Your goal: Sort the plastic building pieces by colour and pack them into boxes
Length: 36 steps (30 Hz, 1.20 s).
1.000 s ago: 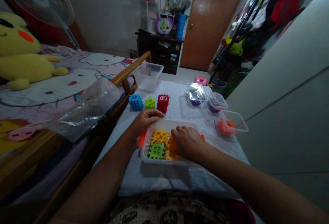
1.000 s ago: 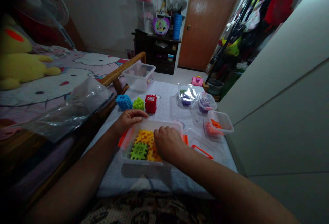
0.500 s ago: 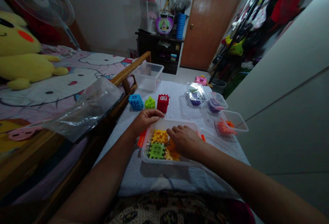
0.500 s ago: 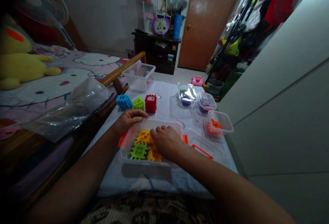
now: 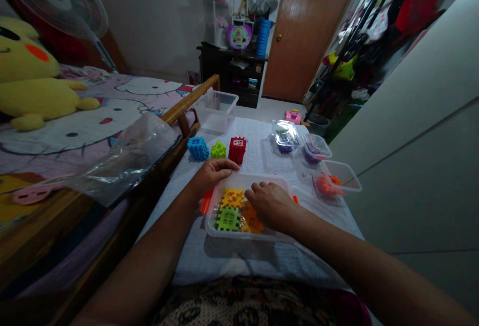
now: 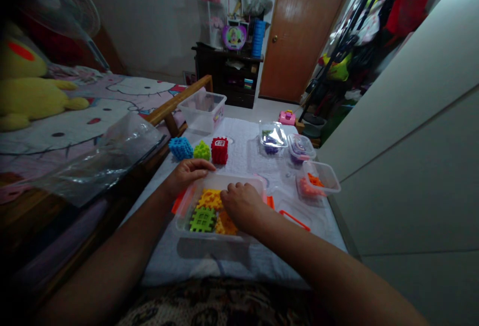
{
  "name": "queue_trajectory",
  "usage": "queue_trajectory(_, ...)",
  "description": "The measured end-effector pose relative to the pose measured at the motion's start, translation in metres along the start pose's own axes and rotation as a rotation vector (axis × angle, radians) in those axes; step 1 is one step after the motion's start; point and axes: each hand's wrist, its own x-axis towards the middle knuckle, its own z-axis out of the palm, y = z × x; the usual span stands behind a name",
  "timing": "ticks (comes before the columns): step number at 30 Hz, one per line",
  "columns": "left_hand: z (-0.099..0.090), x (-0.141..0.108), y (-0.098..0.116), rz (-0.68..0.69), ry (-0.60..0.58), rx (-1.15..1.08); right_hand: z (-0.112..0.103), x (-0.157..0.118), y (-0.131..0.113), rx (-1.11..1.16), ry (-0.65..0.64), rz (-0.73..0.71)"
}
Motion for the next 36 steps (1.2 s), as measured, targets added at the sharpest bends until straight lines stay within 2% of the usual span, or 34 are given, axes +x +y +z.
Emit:
queue_trajectory(8, 0.000, 0.000, 0.001, 0.001, -0.004, -0.013, 0.002, 0.000, 0.000, 0.073, -0.011, 0.014)
queue_trajectory(15, 0.000, -0.001, 0.002, 0.017, -0.006, 0.004, 0.003, 0.004, 0.000, 0.188, 0.065, -0.015)
queue_trajectory(25, 0.000, 0.001, -0.002, 0.022, -0.007, -0.018, 0.009, 0.006, 0.003, 0.194, 0.017, -0.013)
queue_trajectory(31, 0.000, 0.001, -0.003, 0.016, -0.013, -0.035, 0.012, 0.007, 0.004, 0.177, 0.058, -0.068)
queue_trajectory(36, 0.000, 0.001, -0.002, 0.012, -0.004, -0.016, 0.016, 0.011, 0.006, 0.097, 0.028, -0.111)
